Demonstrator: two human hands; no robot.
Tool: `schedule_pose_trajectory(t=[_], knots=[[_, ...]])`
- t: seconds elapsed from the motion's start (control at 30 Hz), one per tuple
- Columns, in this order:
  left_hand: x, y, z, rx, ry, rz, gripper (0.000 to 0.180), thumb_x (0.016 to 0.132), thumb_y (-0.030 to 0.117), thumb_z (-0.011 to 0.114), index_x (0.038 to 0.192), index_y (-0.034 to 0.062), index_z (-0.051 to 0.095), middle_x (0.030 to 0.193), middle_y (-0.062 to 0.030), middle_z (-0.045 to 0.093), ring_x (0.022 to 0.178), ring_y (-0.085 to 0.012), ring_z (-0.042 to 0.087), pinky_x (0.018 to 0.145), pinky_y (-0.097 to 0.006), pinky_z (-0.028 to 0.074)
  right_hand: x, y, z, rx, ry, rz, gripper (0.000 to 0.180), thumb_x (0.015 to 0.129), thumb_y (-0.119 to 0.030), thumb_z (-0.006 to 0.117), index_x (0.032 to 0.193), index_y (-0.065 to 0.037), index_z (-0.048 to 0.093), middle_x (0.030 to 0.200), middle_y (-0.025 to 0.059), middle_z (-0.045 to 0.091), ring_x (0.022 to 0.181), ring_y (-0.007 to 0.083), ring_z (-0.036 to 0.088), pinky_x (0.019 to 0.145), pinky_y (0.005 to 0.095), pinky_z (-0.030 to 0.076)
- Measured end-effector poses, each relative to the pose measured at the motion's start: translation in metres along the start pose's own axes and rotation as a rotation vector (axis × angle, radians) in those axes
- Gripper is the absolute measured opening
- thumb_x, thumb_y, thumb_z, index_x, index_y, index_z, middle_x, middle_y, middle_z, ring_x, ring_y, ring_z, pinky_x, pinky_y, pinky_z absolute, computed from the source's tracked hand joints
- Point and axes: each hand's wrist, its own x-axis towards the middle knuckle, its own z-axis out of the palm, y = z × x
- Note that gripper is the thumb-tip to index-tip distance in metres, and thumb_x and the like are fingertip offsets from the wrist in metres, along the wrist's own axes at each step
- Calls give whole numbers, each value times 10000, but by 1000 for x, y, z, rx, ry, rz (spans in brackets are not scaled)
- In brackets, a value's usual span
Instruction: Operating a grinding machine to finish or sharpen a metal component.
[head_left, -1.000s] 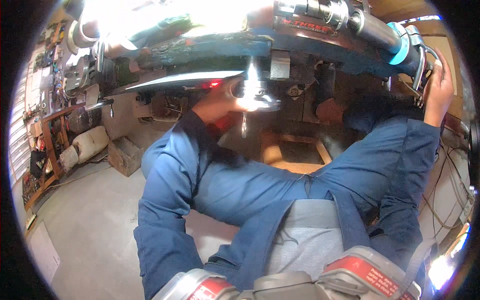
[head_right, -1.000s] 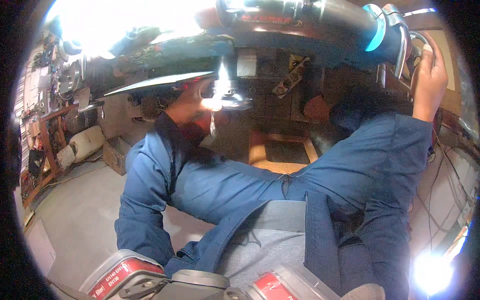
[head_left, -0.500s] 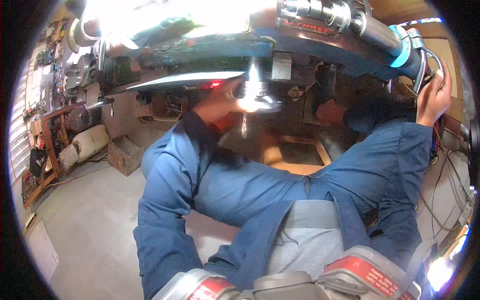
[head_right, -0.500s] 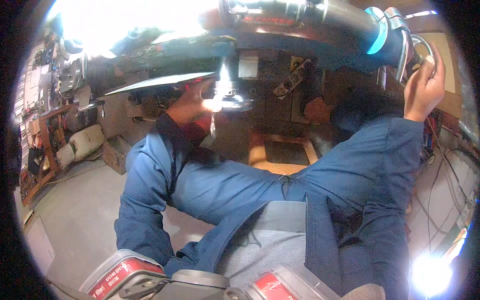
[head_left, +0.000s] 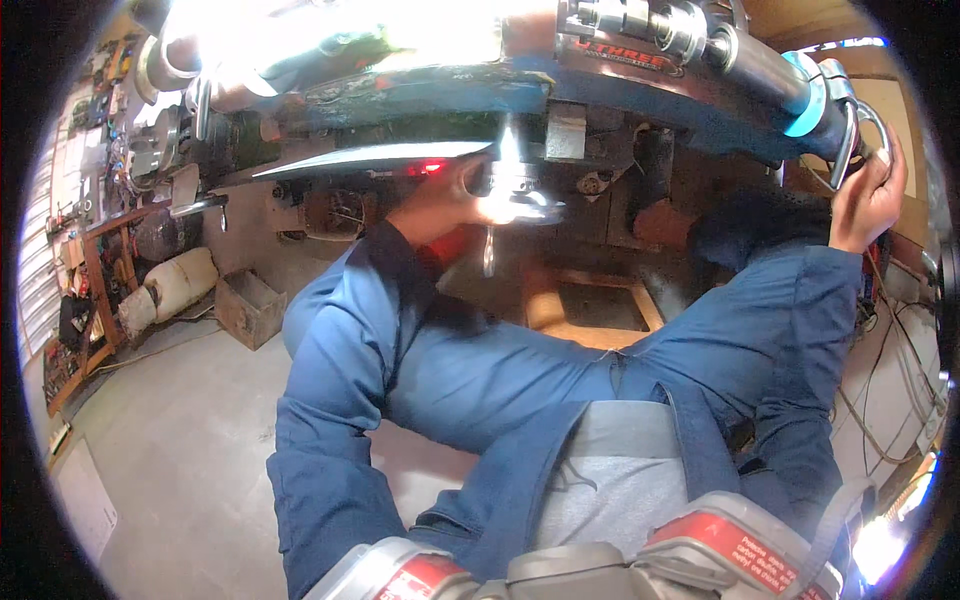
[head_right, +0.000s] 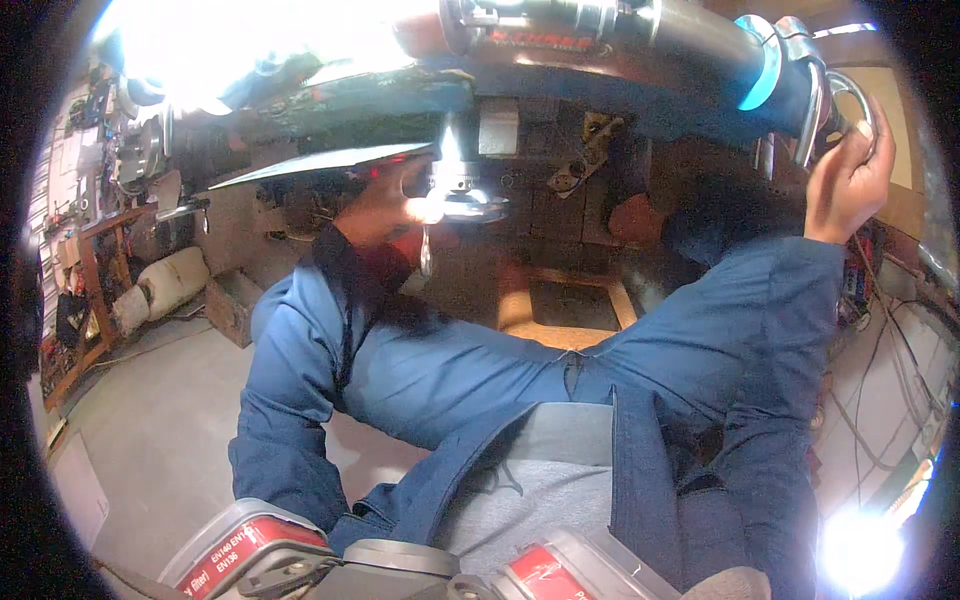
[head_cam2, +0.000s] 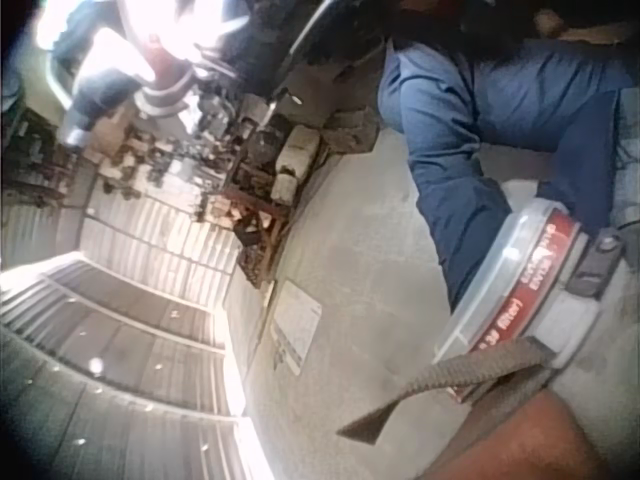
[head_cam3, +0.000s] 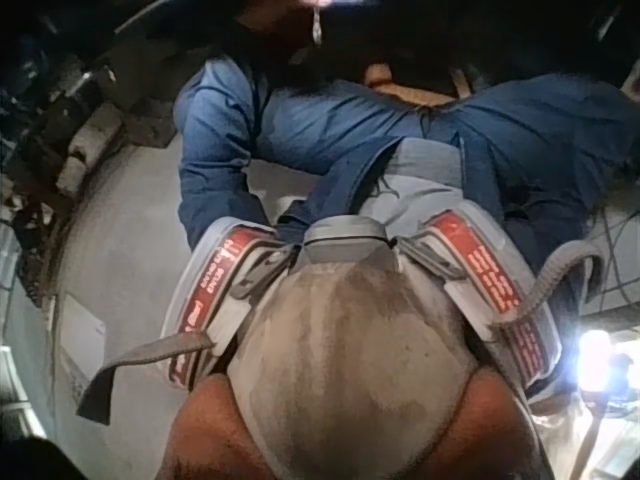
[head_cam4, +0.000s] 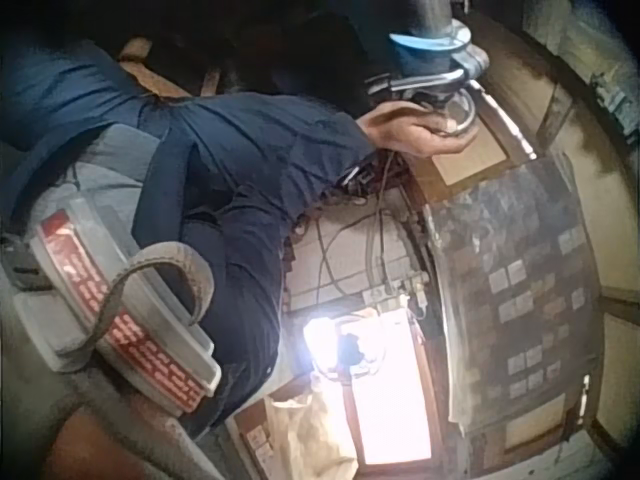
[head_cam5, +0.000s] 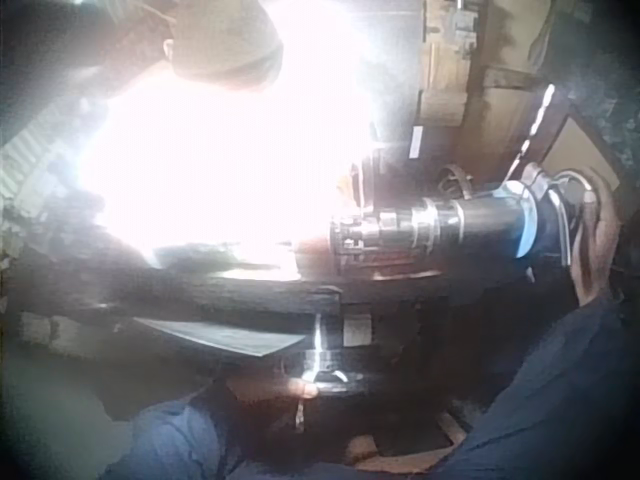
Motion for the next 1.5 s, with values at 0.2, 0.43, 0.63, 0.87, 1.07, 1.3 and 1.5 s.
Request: schedule_pose_trajectory(t=[0.2, 0.43, 0.63, 0.87, 1.07, 1.3, 1.5], knots=[[-2, 3, 2, -164, 1, -62, 574, 690, 92, 706, 1227, 31, 514, 1024, -30, 596, 895, -121, 546, 802, -283, 463, 11, 2, -6, 42, -136, 4, 338, 975, -228, 452, 1216, -23, 571, 875, -4, 594, 674, 57, 493, 620, 209, 421], [-1, -4, -1, -94, -5, -67, 613, 673, 94, 716, 1245, 24, 508, 1081, -49, 603, 950, -131, 554, 820, -292, 466, 22, 3, -11, 29, -273, 264, 318, 956, -223, 472, 1218, -91, 592, 626, -44, 420, 512, 35, 367, 479, 213, 308], [2, -13, -4, -13, 33, -18, 674, 665, 108, 724, 1287, 14, 479, 1121, -76, 603, 975, -149, 565, 856, -304, 460, 33, 10, -14, -94, -340, 172, 305, 958, -222, 474, 1221, -135, 603, 624, -52, 412, 549, 44, 376, 504, 217, 313], [-1, -10, -3, -98, 19, -107, 671, 673, 105, 709, 1293, 12, 470, 1095, -70, 605, 950, -129, 566, 821, -294, 473, 47, 30, -14, -192, -489, 116, 340, 985, -270, 421, 1237, -106, 579, 1128, 92, 608, 1036, 153, 546, 926, 274, 385], [-2, -4, 0, -210, 34, -67, 638, 682, 95, 684, 1280, 17, 478, 1057, -60, 608, 908, -132, 574, 797, -283, 483, 55, 41, -14, -197, -562, 72, 352, 987, -279, 406, 1227, -88, 579, 1173, 104, 603, 1103, 184, 541, 978, 292, 366], [-3, -6, -1, -238, 9, -44, 645, 677, 107, 683, 1283, 22, 478, 1074, -61, 603, 938, -136, 572, 795, -293, 483, 64, 52, -11, -158, -623, 96, 319, 972, -262, 431, 1207, -124, 597, 1139, 132, 623, 1054, 227, 576, 916, 305, 412], [-1, -13, -2, -166, 31, -33, 661, 680, 111, 686, 1291, -4, 462, 1103, -78, 598, 957, -145, 573, 825, -301, 480, 72, 57, -9, -95, -685, 84, 318, 973, -252, 412, 1170, -99, 608, 1100, 132, 628, 1021, 222, 577, 911, 306, 409]])
